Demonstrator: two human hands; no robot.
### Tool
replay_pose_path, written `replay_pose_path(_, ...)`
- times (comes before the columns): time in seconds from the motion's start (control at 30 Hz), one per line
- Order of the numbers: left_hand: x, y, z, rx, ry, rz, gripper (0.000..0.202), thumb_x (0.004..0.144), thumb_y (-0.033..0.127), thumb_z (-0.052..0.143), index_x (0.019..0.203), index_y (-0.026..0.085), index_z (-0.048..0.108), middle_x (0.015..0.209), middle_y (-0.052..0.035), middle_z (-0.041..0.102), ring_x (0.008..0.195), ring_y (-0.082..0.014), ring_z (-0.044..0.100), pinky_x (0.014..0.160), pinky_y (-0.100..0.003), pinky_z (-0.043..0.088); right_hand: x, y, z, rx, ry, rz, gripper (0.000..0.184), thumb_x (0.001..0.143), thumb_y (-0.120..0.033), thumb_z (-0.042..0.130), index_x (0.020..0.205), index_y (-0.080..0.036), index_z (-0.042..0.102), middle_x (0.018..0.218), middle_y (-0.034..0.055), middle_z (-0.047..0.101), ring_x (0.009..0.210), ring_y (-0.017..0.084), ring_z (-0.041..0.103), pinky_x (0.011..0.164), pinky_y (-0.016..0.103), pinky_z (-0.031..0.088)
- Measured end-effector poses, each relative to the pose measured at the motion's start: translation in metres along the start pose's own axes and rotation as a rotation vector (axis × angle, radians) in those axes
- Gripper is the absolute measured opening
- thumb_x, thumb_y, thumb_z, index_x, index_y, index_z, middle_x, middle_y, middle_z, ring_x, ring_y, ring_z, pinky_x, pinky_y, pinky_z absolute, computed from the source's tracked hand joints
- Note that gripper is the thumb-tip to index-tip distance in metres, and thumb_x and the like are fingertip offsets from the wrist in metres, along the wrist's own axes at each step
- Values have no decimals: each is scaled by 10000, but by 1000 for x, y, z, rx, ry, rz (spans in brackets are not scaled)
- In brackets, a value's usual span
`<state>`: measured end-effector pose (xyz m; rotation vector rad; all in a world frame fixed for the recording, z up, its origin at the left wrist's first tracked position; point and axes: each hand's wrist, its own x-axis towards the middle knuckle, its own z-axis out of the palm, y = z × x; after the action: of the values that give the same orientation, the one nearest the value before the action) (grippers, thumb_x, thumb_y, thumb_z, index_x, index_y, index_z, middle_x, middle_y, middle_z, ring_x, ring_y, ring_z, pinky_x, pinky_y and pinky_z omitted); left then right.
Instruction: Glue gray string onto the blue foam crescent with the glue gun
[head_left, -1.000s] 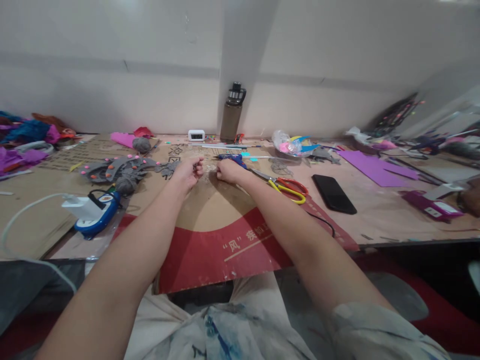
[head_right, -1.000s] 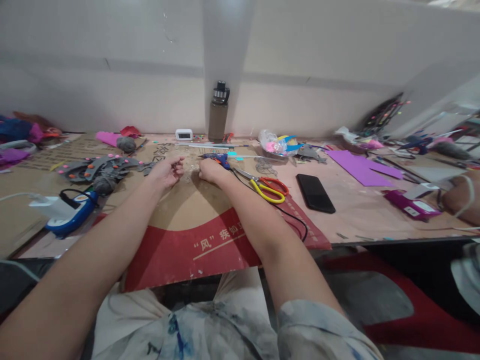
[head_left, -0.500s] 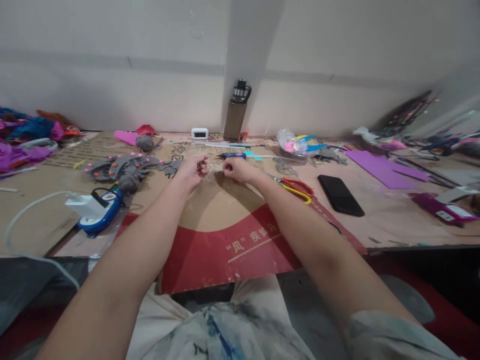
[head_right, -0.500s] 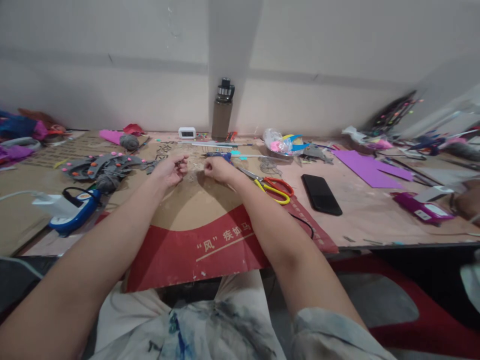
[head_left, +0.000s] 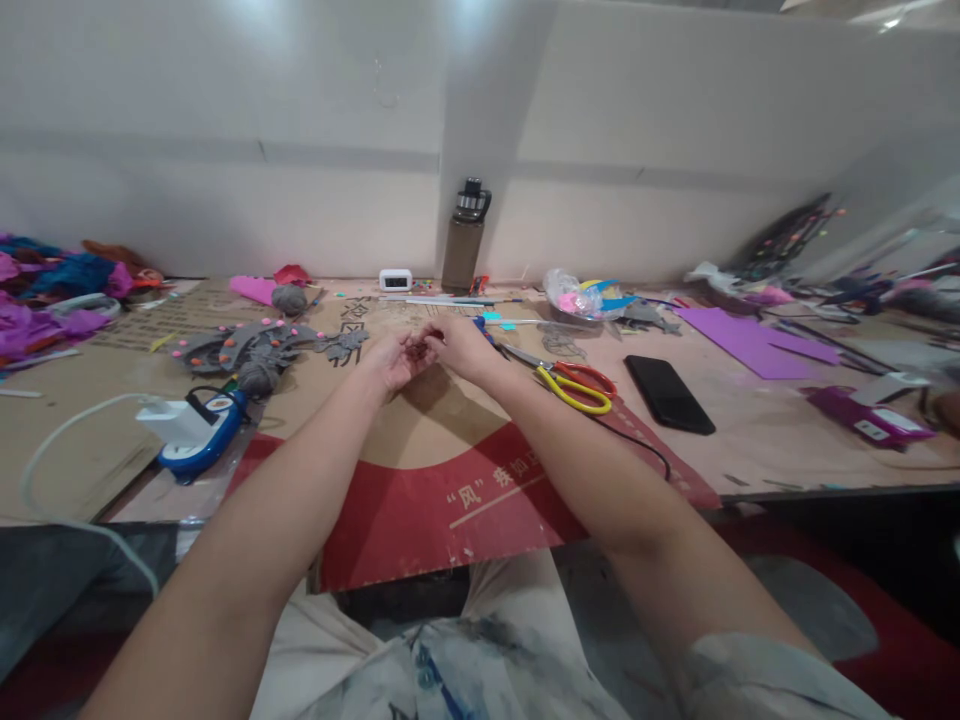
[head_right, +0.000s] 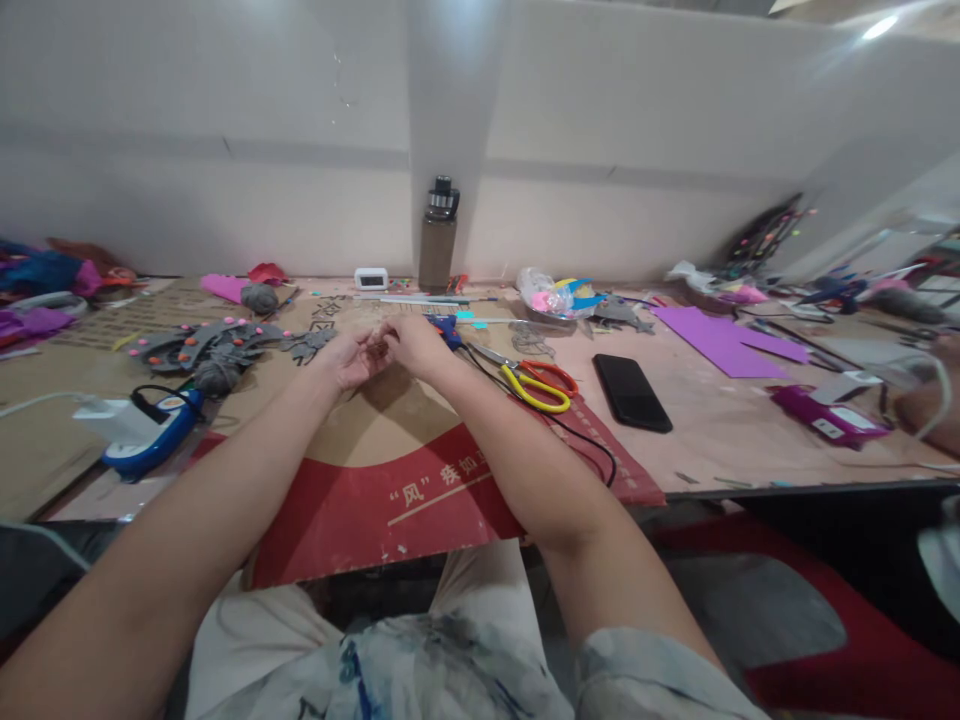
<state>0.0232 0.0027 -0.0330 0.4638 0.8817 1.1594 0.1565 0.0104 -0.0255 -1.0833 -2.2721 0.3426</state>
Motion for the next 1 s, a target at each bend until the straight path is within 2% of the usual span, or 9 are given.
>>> replay_pose_path(0.1, 1, -2, 0, 35, -13, 7, 253, 882, 94, 388, 710, 118, 572, 546, -31, 583, 471, -101, 562, 526, -238, 539, 0, 6, 4, -97, 15, 14, 135, 796, -157, 540, 851, -142, 662, 895, 72, 677, 854, 159, 574, 791, 260, 409)
replay_pose_path(0.23, 3, -5, -3, 131, -117, 78, 223, 821, -5, 441, 746, 110, 617, 651, -43, 639, 573, -92, 596, 585, -202, 538, 0, 12, 6, -132, 72, 81, 62, 739, -147, 575, 737, -150, 637, 775, 49, 653, 741, 157, 555, 704, 267, 408)
replay_pose_path(0.43, 4, -4, -8, 204, -157, 118, 173, 793, -14, 501, 786, 82, 645, 678, -68, 635, 602, -101, 591, 595, -205, 524, 0, 14, 3, 207, 16, 130, 39, 742, -169, 577, 711, -146, 584, 652, -8, 604, 618, 110, 518, 614, 228, 405)
replay_pose_path(0.53, 4, 5, -9, 164, -142, 92, 160, 806, -10, 491, 771, 78, 620, 589, -32, 573, 486, -64, 517, 488, -154, 454, 3, 18, 5, 366, -17, 76, 103, 814, -182, 503, 830, -139, 595, 775, 17, 658, 716, 115, 574, 719, 249, 453)
replay_pose_path(0.67, 4, 29, -18, -70, 8, 161, 185, 838, 15, 454, 700, 108, 535, 545, 3, 517, 434, -33, 463, 441, -116, 386, 2, 21, 17, 239, 108, 29, 315, 868, -205, 458, 1163, -120, 527, 1187, 127, 604, 1082, 174, 558, 946, 330, 414)
replay_pose_path(0.7, 5, 36, -22, -139, 35, 195, 196, 845, 16, 431, 703, 117, 521, 538, 12, 505, 415, -28, 442, 419, -113, 360, 0, 19, 21, 169, 80, 11, 378, 879, -234, 462, 1236, -112, 484, 1282, 155, 547, 1176, 195, 509, 997, 349, 380)
replay_pose_path(0.77, 8, 46, -31, -231, 82, 216, 217, 854, 18, 387, 713, 130, 508, 489, 47, 435, 360, -22, 368, 375, -114, 300, -7, 14, 31, 19, -88, -19, 484, 890, -312, 480, 1320, -99, 420, 1408, 188, 427, 1315, 244, 386, 1068, 391, 307)
replay_pose_path(0.87, 13, 52, -40, -287, 134, 226, 239, 878, 42, 365, 697, 139, 488, 443, 77, 341, 318, -15, 310, 350, -116, 248, -16, 3, 36, -171, -310, -11, 580, 886, -456, 484, 1322, -76, 437, 1446, 216, 367, 1374, 317, 286, 1094, 442, 254)
replay_pose_path(1.0, 16, 50, -43, -324, 106, 227, 293, 929, 161, 370, 641, 160, 428, 434, 74, 334, 312, -27, 306, 339, -134, 236, -15, -2, 19, -159, -470, -126, 325, 924, -342, 445, 1093, -142, 638, 1192, 139, 628, 1105, 230, 573, 950, 311, 397)
